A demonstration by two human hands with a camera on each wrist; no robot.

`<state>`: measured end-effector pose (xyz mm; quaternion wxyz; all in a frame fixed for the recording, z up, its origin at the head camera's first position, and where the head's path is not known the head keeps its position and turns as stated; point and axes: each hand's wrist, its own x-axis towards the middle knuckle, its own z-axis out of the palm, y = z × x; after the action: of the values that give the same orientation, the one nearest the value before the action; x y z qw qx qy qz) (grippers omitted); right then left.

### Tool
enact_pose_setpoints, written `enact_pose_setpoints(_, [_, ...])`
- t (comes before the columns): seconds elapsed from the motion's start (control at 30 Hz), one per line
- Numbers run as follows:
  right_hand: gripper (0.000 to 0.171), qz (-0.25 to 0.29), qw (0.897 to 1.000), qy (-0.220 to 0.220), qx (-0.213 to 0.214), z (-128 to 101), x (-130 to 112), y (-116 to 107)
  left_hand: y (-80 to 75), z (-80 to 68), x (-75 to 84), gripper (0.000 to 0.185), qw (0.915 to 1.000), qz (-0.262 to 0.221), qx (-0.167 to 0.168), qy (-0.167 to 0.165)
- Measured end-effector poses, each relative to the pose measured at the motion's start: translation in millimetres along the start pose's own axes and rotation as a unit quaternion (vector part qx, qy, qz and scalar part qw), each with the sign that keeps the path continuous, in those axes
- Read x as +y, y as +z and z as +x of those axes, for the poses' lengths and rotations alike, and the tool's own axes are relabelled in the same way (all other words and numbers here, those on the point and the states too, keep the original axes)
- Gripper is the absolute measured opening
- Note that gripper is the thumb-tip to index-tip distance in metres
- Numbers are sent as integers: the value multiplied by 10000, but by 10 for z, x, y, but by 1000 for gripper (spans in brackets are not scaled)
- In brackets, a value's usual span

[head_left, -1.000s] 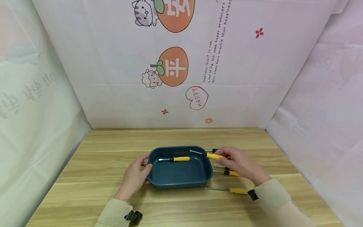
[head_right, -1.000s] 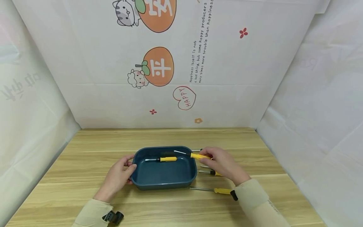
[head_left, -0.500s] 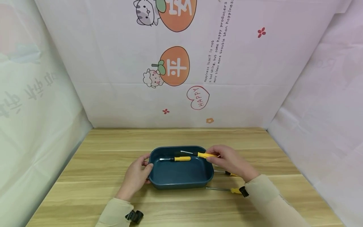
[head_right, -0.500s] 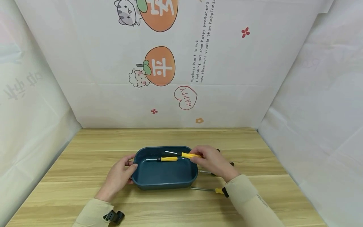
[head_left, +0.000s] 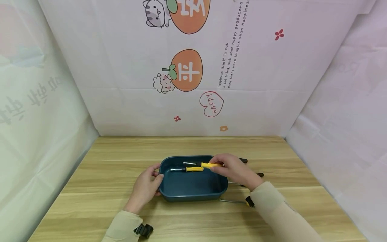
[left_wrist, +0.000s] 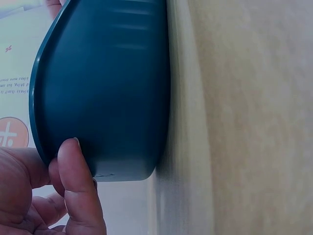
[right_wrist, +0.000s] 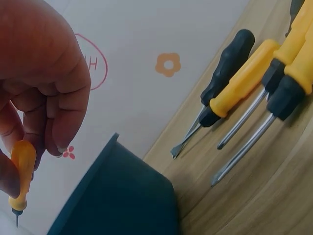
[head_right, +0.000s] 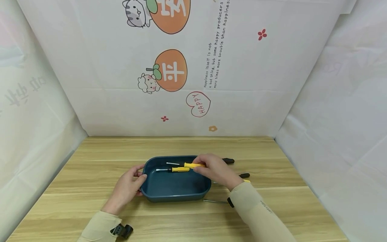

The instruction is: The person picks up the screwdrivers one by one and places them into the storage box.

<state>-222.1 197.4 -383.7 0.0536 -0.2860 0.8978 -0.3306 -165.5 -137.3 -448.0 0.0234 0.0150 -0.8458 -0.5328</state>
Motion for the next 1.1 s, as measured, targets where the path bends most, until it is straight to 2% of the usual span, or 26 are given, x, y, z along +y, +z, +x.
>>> enact_pose_setpoints(0.2, [12,-53,9998,-162,-30,100,1,75,-1,-2,4,47,10000,-1,-17,-23])
enact_pose_setpoints(0.4, [15,-144,9998,-80,-108,159,-9,140,8,-1,7,47,10000,13,-17,-59])
enact_pose_setpoints(0.6, [13,-431,9988,-195,-97,221,-10,214,9,1,16,46,10000,30,20,-86])
enact_pose_setpoints(1.1, [12,-756,9968,-141,-220,378,-21,396,-2,-28,44,47,10000,-30,12,-8])
